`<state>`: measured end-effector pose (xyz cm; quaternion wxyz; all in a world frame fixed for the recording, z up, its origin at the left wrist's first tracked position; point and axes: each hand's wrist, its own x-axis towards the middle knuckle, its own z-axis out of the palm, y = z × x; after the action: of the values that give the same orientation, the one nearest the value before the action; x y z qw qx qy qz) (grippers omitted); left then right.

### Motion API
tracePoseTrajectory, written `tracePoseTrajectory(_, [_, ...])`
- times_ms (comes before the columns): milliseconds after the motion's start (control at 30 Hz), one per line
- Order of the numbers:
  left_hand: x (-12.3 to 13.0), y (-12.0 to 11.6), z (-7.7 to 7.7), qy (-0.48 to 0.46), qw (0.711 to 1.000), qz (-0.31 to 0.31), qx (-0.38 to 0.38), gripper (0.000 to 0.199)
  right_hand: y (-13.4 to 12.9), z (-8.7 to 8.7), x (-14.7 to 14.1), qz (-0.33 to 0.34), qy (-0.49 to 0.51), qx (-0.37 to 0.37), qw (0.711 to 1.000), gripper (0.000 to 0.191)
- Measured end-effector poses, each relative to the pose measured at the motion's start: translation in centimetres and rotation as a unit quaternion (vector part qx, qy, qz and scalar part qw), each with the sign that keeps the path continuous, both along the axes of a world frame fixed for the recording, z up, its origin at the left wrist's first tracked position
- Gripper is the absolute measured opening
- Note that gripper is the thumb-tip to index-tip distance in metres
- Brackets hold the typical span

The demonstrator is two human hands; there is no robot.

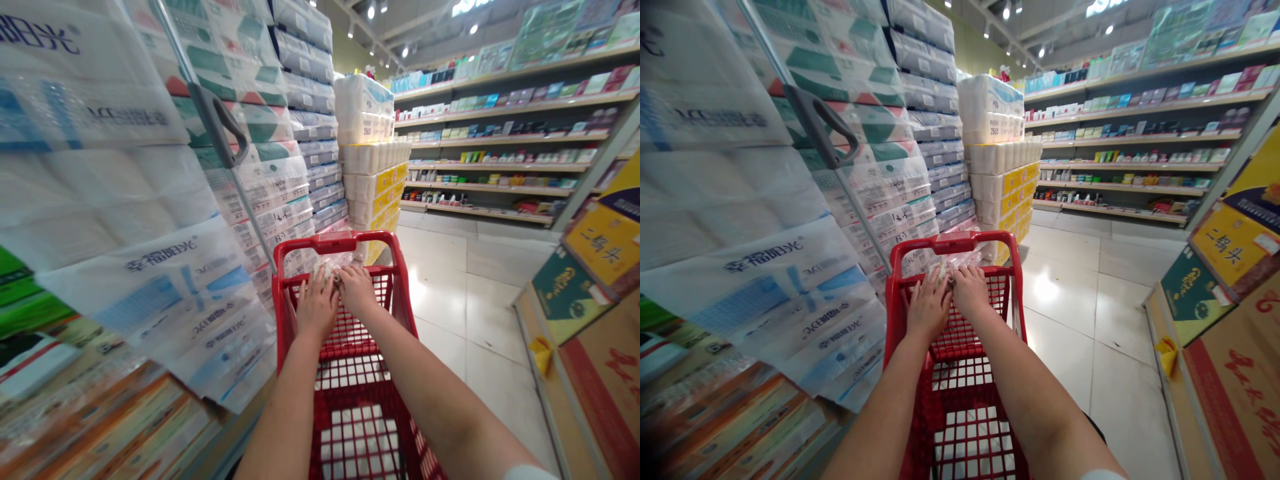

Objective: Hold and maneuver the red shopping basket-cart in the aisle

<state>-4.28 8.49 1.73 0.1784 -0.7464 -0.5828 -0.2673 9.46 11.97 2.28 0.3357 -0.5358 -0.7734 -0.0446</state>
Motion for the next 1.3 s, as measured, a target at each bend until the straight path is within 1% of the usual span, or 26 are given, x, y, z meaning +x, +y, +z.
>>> tracePoseTrajectory(33, [0.0,0.0,0.0,-0.005,1.000,0.018,0.004,0.050,0.0,0.0,0.0,0.000,0.000,0.001,1.000,0.036])
tracePoseTrajectory(100, [-0.1,0.0,-0.1,-0.028,0.997,0.076,0.017,0.052,0.0,0.0,0.0,0.000,-0.003,0.002,1.000,0.038])
tracePoseTrajectory(133, [-0.1,-0.1,-0.1,-0.034,0.995,0.088,0.019,0.053,0.0,0.0,0.0,0.001,-0.003,0.002,1.000,0.039])
tracePoseTrajectory(167, [-0.1,-0.1,-0.1,-0.028,0.996,0.079,0.016,0.054,0.0,0.0,0.0,0.001,-0.003,0.002,1.000,0.038])
tracePoseTrajectory(233, [-0.1,-0.2,-0.1,0.002,0.999,0.036,0.005,0.053,-0.1,0.1,0.0,0.001,-0.001,0.000,1.000,0.036])
tracePoseTrajectory(267, [0.0,-0.2,-0.1,0.011,1.000,0.029,0.005,0.052,-0.1,0.1,0.0,0.001,-0.001,-0.001,1.000,0.036])
tracePoseTrajectory(300, [0.0,-0.2,-0.1,0.009,0.999,0.042,0.009,0.050,-0.1,0.1,0.0,0.002,-0.001,-0.002,1.000,0.036])
tracePoseTrajectory(367, [0.0,-0.2,0.0,-0.014,0.995,0.092,0.022,0.049,-0.2,0.1,0.0,0.002,-0.003,-0.007,1.000,0.040])
tracePoseTrajectory(400, [0.0,-0.2,0.0,-0.022,0.994,0.106,0.026,0.049,-0.2,0.1,0.0,0.002,-0.004,-0.009,1.000,0.041])
tracePoseTrajectory(433, [0.1,-0.2,0.0,-0.019,0.995,0.098,0.025,0.050,-0.2,0.1,0.0,0.002,-0.004,-0.012,1.000,0.041])
tracePoseTrajectory(533, [0.3,-0.2,-0.1,0.017,0.999,0.032,0.013,0.049,-0.1,0.1,0.0,0.001,-0.002,-0.019,1.000,0.039])
tracePoseTrajectory(567, [0.3,-0.1,-0.1,0.017,0.999,0.033,0.014,0.048,-0.1,0.1,0.1,0.001,-0.004,-0.021,1.000,0.040])
tracePoseTrajectory(667, [0.4,-0.1,-0.2,-0.021,0.996,0.086,0.020,0.049,0.1,0.1,0.1,0.002,-0.008,-0.029,1.000,0.044])
tracePoseTrajectory(700, [0.4,-0.1,-0.2,-0.030,0.996,0.082,0.015,0.049,0.0,0.1,0.1,0.001,-0.005,-0.032,0.999,0.045])
tracePoseTrajectory(767, [0.5,-0.1,-0.3,-0.034,0.999,0.030,-0.001,0.049,-0.1,0.4,0.0,-0.010,0.018,-0.028,0.999,0.047])
tracePoseTrajectory(833, [0.4,0.0,-0.4,-0.057,0.998,-0.031,-0.012,0.049,-0.5,0.7,-0.4,-0.022,0.054,0.002,0.998,0.049])
tracePoseTrajectory(867, [0.3,0.1,-0.5,-0.084,0.995,-0.052,-0.012,0.050,-0.8,0.9,-0.6,-0.019,0.067,0.025,0.997,0.050])
tracePoseTrajectory(900, [0.2,0.2,-0.6,-0.121,0.990,-0.069,-0.011,0.051,-1.0,1.0,-0.9,-0.004,0.070,0.046,0.996,0.050])
tracePoseTrajectory(967, [0.0,0.4,-0.9,-0.204,0.974,-0.100,-0.008,0.055,-1.4,1.0,-1.6,0.053,0.043,0.063,0.996,0.049])
tracePoseTrajectory(1033, [-0.4,0.7,-1.1,-0.269,0.955,-0.126,-0.004,0.062,-1.5,0.9,-2.1,0.103,-0.005,0.045,0.994,0.047])
tracePoseTrajectory(1067, [-0.5,0.8,-1.2,-0.289,0.948,-0.131,0.000,0.066,-1.5,0.7,-2.3,0.112,-0.022,0.035,0.993,0.045])
tracePoseTrajectory(1100, [-0.7,0.8,-1.2,-0.300,0.945,-0.127,0.006,0.069,-1.4,0.6,-2.3,0.111,-0.030,0.029,0.993,0.043])
tracePoseTrajectory(1167, [-1.0,0.8,-1.2,-0.292,0.952,-0.088,0.024,0.072,-1.0,0.5,-1.9,0.082,-0.018,0.028,0.996,0.039])
tracePoseTrajectory(1233, [-1.2,0.7,-1.1,-0.248,0.968,-0.020,0.027,0.071,-0.6,0.6,-1.2,0.024,0.018,0.025,0.999,0.030])
tracePoseTrajectory(1300, [-1.4,0.6,-1.1,-0.180,0.983,0.040,0.004,0.069,-0.3,0.8,-0.7,-0.053,0.060,0.016,0.997,0.023])
